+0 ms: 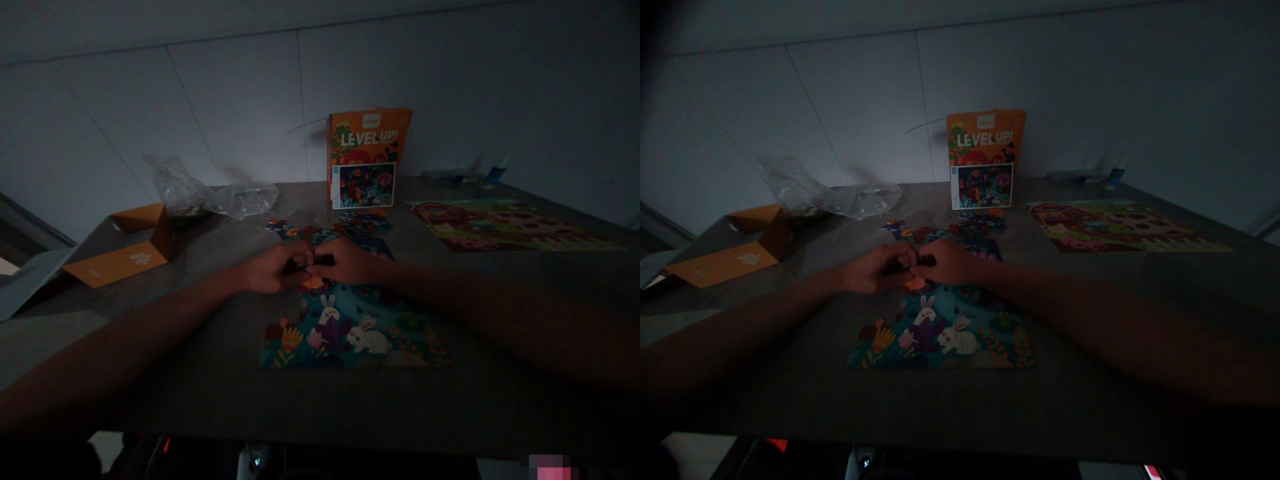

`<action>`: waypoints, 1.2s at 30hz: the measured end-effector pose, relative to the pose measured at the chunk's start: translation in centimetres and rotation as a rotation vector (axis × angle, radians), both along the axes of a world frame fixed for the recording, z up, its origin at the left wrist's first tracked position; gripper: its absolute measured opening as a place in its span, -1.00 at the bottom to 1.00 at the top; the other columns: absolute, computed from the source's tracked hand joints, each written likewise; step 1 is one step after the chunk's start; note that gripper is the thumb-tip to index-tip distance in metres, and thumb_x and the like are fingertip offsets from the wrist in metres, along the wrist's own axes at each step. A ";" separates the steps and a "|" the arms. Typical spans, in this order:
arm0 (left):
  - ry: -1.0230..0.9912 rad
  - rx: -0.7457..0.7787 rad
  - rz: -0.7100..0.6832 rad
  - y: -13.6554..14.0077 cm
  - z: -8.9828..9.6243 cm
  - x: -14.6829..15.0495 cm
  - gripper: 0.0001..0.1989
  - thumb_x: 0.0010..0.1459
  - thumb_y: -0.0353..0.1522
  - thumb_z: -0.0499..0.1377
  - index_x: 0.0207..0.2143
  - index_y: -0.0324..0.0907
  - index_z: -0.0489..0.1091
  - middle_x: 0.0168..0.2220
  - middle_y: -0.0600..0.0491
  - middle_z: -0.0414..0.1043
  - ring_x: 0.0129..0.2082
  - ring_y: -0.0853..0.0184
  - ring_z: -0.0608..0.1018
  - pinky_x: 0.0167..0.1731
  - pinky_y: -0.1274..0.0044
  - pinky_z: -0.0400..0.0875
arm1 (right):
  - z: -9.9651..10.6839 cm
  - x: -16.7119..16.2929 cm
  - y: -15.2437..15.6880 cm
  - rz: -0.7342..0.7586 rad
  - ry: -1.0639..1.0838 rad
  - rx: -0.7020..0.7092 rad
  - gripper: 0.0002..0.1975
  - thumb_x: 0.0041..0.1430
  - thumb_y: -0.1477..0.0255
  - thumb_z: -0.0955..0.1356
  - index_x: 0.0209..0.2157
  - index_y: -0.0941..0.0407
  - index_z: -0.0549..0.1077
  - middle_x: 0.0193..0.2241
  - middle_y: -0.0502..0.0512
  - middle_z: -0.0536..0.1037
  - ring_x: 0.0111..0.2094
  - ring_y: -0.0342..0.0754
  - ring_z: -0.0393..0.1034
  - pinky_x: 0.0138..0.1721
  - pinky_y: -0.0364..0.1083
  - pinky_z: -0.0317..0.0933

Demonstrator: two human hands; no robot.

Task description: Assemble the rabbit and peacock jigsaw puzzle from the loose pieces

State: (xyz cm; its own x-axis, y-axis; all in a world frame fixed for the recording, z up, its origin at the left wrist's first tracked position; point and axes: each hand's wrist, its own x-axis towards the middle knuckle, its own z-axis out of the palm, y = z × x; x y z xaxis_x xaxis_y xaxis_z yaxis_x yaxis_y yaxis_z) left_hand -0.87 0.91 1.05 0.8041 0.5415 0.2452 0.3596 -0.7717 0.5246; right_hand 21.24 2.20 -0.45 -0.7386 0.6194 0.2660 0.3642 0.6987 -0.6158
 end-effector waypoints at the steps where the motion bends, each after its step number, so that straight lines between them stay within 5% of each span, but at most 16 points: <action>1: -0.001 -0.011 0.002 0.0 0.0 0.0 -0.89 0.24 -0.34 0.16 -0.23 -0.18 0.29 -0.40 0.12 0.37 -0.44 0.38 0.42 -0.43 0.55 0.29 | 0.0 0.0 0.0 0.000 0.000 -0.008 -0.85 0.24 0.41 0.39 -0.31 0.22 0.55 -0.51 -0.01 0.51 -0.48 -0.16 0.30 -0.41 -0.15 0.04; 36: 0.050 0.051 0.036 -0.5 0.3 0.3 -0.91 0.21 -0.36 0.16 -0.26 -0.16 0.29 -0.45 0.16 0.31 -0.50 0.41 0.36 -0.48 0.57 0.21 | -0.2 -0.2 0.0 0.004 -0.004 0.091 -0.90 0.20 0.51 0.39 -0.32 0.23 0.57 -0.41 0.07 0.59 -0.43 -0.14 0.35 -0.34 -0.13 0.09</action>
